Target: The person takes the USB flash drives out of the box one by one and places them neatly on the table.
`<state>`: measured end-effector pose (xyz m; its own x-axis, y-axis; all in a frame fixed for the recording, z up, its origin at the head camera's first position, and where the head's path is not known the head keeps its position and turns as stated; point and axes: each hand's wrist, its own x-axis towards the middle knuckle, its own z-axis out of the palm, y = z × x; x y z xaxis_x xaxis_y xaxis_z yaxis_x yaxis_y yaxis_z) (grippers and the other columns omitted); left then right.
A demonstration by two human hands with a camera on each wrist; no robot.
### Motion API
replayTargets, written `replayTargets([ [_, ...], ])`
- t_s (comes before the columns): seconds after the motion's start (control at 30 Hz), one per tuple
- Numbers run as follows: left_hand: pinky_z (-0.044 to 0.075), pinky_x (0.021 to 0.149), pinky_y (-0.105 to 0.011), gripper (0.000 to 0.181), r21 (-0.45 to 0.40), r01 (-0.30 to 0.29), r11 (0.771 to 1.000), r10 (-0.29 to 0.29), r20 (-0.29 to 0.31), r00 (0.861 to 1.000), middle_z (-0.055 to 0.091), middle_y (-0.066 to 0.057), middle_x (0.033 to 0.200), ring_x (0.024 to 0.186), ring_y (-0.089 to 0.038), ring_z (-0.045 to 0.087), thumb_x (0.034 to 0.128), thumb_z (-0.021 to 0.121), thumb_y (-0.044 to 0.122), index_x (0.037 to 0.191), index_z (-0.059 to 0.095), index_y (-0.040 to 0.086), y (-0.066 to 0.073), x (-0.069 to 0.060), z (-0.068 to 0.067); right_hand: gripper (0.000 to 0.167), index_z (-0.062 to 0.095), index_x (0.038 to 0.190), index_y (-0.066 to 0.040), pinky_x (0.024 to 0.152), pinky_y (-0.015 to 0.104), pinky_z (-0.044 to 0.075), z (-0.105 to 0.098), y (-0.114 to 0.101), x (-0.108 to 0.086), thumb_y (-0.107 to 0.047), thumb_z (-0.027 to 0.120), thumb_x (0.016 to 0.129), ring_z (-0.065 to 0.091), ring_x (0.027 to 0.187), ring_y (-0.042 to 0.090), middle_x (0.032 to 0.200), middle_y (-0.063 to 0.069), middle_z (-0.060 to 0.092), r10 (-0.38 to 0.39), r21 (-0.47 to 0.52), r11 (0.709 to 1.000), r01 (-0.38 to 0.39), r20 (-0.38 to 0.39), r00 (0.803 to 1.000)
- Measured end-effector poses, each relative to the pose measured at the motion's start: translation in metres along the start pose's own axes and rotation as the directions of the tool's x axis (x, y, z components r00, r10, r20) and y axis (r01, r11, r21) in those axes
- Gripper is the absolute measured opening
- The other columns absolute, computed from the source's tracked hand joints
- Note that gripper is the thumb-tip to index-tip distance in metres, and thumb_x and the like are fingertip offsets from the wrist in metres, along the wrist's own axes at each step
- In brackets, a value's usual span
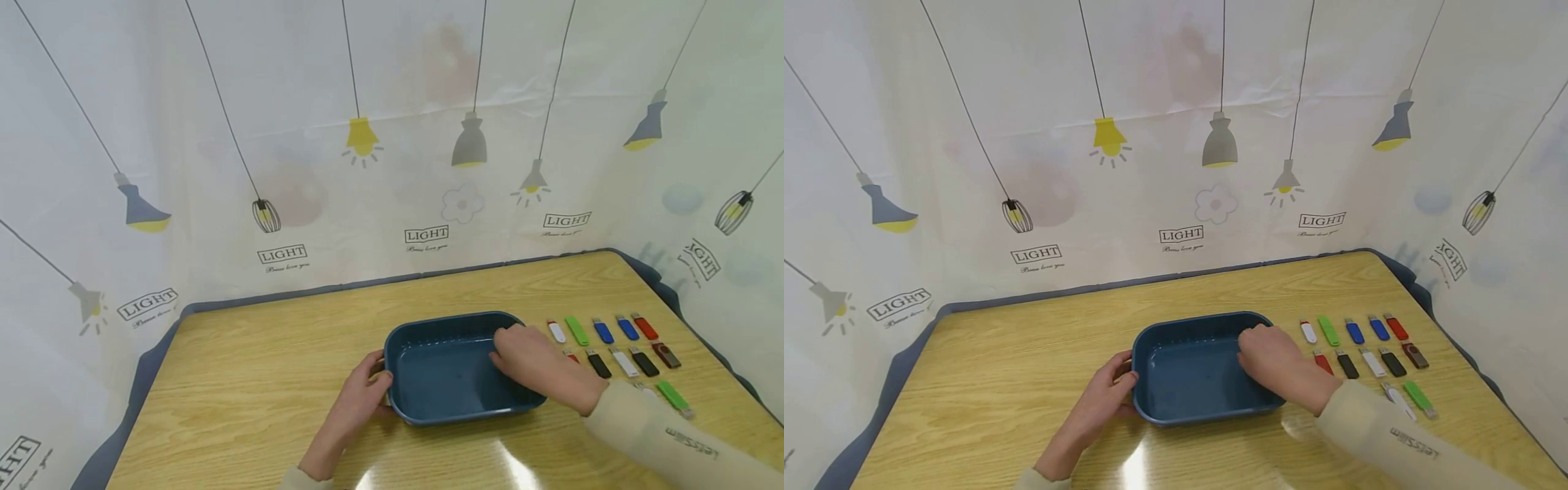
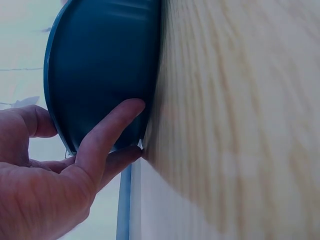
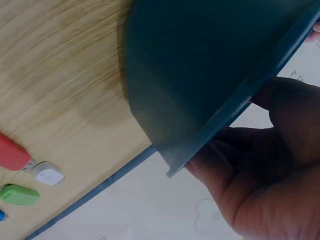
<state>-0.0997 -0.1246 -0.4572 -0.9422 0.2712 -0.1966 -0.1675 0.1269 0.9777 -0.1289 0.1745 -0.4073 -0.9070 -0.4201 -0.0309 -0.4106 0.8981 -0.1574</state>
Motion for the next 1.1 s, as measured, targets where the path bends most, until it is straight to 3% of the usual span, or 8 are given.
replayTargets([
  [0.33, 0.065, 0.075, -0.045, 0.055, 0.0, -0.001, 1.0, 0.001, 0.0, 1.0, 0.038, -0.033, 0.156, 0.128, -0.043, 0.057, 0.1047, 0.049, 0.012, 0.156, 0.036, -0.004, 0.001, 0.0, 0.0, 0.041, 0.051, 0.06, -0.013, 0.046, 0.026, 0.037, 0.008, -0.004, 0.002, -0.011, 0.071, 0.097, 0.043, 0.046, 0.013, 0.052, 0.0, 0.042, -0.018, 0.053, 0.999, 0.014, 0.073, 0.997],
  [0.6, 0.065, 0.075, -0.045, 0.055, -0.014, 0.0, 1.0, 0.0, -0.005, 1.0, 0.038, -0.033, 0.156, 0.127, -0.043, 0.057, 0.1041, 0.048, 0.01, 0.155, 0.036, -0.005, 0.001, -0.001, 0.002, 0.012, 0.067, 0.094, -0.007, 0.056, 0.029, 0.046, 0.006, -0.005, 0.005, -0.012, 0.077, 0.093, 0.051, 0.066, 0.011, 0.077, -0.001, 0.058, -0.107, 0.136, 0.987, 0.091, 0.117, 0.987],
  [0.8, 0.065, 0.075, -0.044, 0.055, -0.012, -0.001, 1.0, 0.001, -0.002, 1.0, 0.038, -0.034, 0.156, 0.123, -0.042, 0.06, 0.1044, 0.048, 0.01, 0.156, 0.035, -0.005, 0.002, -0.001, 0.001, 0.03, 0.066, 0.111, -0.001, 0.059, 0.028, 0.048, 0.002, -0.004, 0.007, -0.015, 0.082, 0.089, 0.052, 0.073, 0.014, 0.089, 0.004, 0.059, -0.121, 0.129, 0.985, 0.111, 0.07, 0.99],
  [1.1, 0.065, 0.075, -0.045, 0.055, -0.009, -0.002, 1.0, 0.002, -0.005, 1.0, 0.038, -0.034, 0.155, 0.126, -0.043, 0.058, 0.1043, 0.048, 0.011, 0.155, 0.035, -0.005, 0.0, 0.0, 0.0, 0.035, 0.065, 0.109, 0.001, 0.057, 0.029, 0.045, 0.009, -0.001, 0.015, -0.021, 0.084, 0.088, 0.048, 0.069, 0.016, 0.086, 0.006, 0.054, -0.048, 0.127, 0.991, 0.035, 0.097, 0.994],
])
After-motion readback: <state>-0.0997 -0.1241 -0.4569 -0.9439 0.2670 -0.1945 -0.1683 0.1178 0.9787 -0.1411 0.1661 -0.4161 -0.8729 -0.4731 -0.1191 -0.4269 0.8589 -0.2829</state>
